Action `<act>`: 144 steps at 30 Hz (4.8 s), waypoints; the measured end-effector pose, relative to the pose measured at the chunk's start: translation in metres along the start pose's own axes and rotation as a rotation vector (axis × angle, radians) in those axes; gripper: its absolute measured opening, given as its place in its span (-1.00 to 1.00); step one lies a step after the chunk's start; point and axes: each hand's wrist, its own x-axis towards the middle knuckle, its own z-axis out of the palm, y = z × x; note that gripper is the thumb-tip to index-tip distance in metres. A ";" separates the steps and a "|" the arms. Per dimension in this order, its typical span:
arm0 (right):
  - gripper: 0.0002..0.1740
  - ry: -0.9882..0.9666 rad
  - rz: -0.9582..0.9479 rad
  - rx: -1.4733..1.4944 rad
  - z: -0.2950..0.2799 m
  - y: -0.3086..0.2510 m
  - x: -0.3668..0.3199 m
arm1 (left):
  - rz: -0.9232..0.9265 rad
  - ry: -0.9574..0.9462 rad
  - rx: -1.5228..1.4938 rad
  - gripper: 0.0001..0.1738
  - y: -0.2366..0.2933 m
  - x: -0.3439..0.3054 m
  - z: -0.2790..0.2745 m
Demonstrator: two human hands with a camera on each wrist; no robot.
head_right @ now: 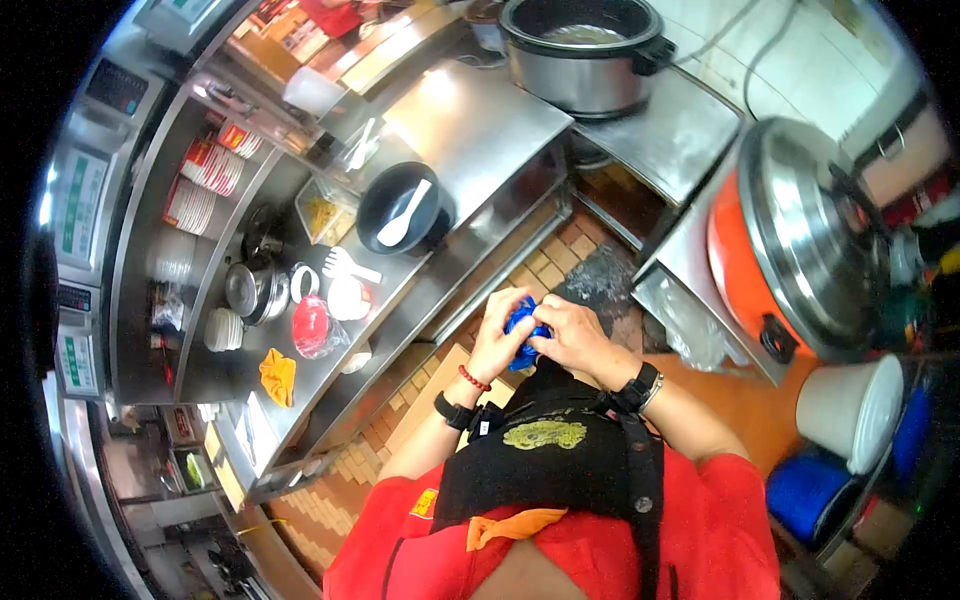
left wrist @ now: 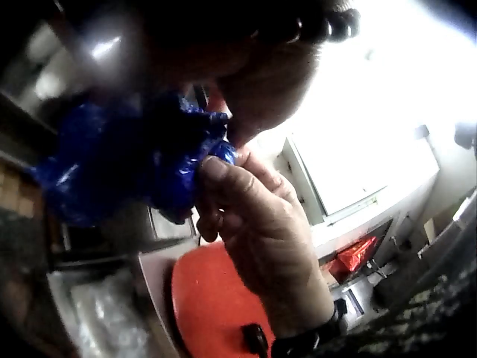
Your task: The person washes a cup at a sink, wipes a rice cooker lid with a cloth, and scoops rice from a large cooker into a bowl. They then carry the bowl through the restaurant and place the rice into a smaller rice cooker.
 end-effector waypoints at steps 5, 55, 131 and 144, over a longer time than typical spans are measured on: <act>-0.76 -0.136 0.074 0.290 0.016 -0.010 0.118 | 0.038 -0.035 0.059 -0.26 0.013 0.032 -0.078; -0.73 -1.240 -1.064 0.123 0.307 0.088 0.652 | -0.713 1.768 -0.345 -0.74 -0.030 0.133 -0.188; -0.69 -0.124 -0.038 -0.459 0.108 0.022 0.476 | -0.479 1.153 -1.042 -0.60 -0.137 0.000 -0.308; -0.89 -0.035 0.814 0.297 0.083 0.068 0.357 | -0.523 1.055 -0.957 -0.57 -0.128 0.047 -0.313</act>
